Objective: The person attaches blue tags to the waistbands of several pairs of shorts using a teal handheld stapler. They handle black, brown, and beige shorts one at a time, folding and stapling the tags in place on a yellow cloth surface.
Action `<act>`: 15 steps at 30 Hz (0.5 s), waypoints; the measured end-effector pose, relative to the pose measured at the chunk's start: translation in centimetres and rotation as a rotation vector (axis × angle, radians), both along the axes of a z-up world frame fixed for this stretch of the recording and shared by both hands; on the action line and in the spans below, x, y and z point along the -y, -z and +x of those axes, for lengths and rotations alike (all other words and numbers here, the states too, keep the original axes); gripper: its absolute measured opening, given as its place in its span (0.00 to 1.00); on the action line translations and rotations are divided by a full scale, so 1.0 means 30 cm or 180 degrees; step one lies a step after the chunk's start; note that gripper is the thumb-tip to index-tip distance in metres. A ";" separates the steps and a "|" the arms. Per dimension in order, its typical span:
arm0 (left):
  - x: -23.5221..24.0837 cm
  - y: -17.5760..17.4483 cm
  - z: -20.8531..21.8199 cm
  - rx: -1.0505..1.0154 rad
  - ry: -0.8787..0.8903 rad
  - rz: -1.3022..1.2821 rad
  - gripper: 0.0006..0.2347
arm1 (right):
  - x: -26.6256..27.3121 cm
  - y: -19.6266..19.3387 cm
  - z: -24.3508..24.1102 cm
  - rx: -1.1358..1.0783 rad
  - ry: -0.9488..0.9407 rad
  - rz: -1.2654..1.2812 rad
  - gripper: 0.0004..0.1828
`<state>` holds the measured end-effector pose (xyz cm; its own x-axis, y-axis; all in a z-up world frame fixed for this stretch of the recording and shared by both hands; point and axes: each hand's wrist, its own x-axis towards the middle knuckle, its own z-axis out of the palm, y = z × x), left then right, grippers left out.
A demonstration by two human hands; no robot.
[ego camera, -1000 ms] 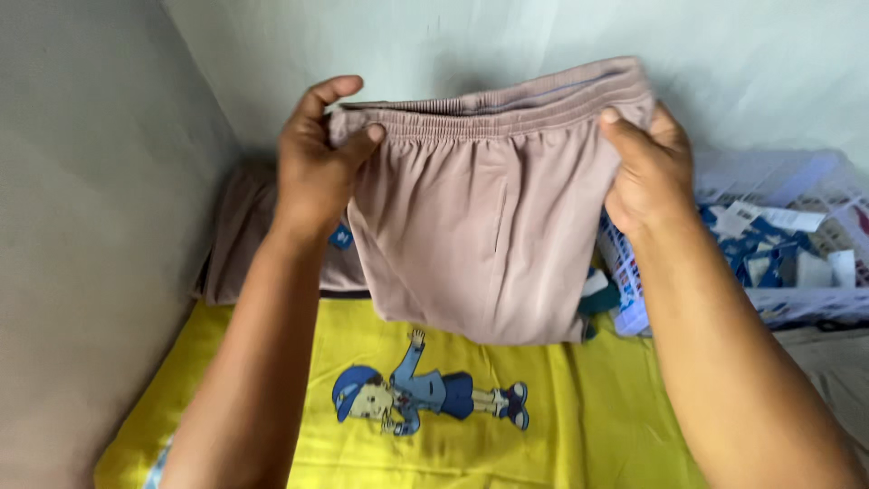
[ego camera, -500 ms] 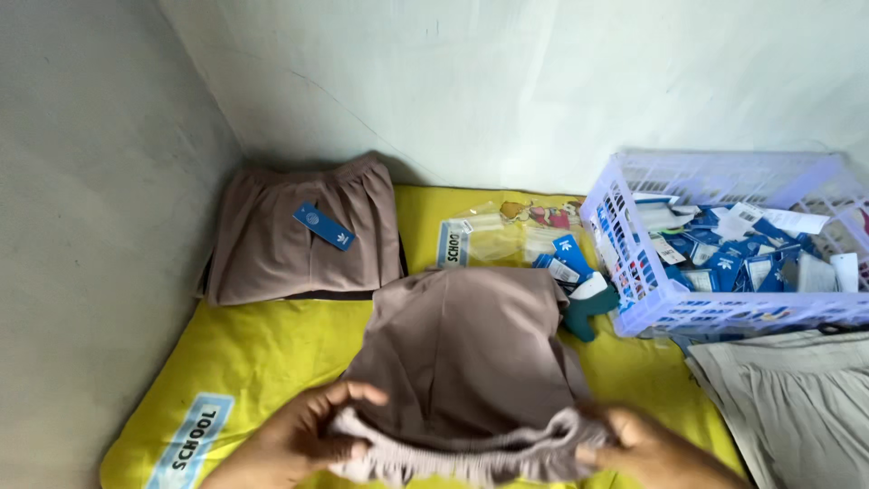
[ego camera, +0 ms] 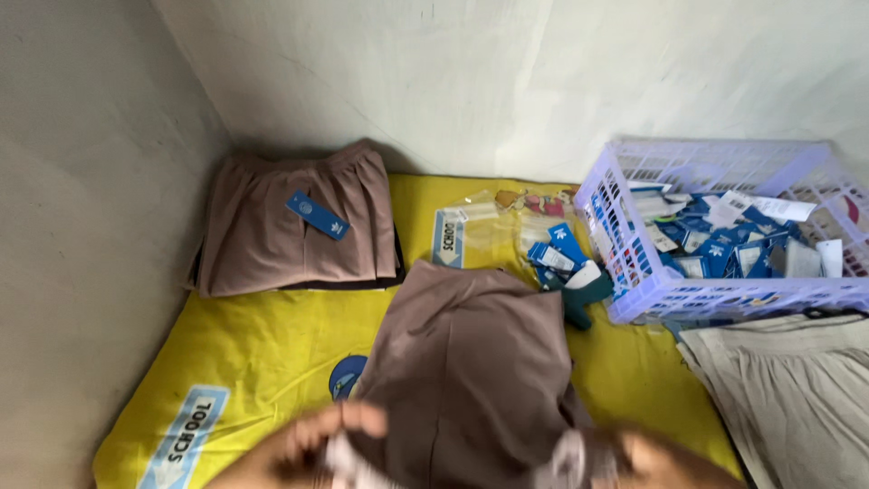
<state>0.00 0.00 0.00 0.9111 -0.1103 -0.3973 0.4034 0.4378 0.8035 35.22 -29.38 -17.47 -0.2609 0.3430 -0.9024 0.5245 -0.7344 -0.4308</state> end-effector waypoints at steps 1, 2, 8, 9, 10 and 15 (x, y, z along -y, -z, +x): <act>-0.024 0.035 0.037 0.0683 -0.0577 0.0412 0.26 | -0.040 -0.320 -0.070 0.0629 0.1898 0.0355 0.25; -0.047 0.070 0.073 0.1355 -0.1157 0.0820 0.25 | 0.011 -0.645 -0.173 0.1266 0.3764 0.0738 0.37; -0.035 -0.019 0.256 0.0075 -0.2115 0.0003 0.29 | -0.184 -0.412 -0.071 -0.0721 0.5598 0.1981 0.34; -0.055 0.000 0.247 0.0095 -0.2088 0.0017 0.29 | -0.170 -0.434 -0.079 -0.0721 0.5618 0.2013 0.34; -0.078 0.023 0.240 -0.0550 -0.1712 0.0723 0.39 | -0.159 -0.452 -0.087 -0.0446 0.5306 0.2015 0.36; -0.044 0.111 0.211 -0.1219 -0.1135 0.2149 0.47 | -0.097 -0.393 -0.106 0.0923 0.4063 0.2130 0.47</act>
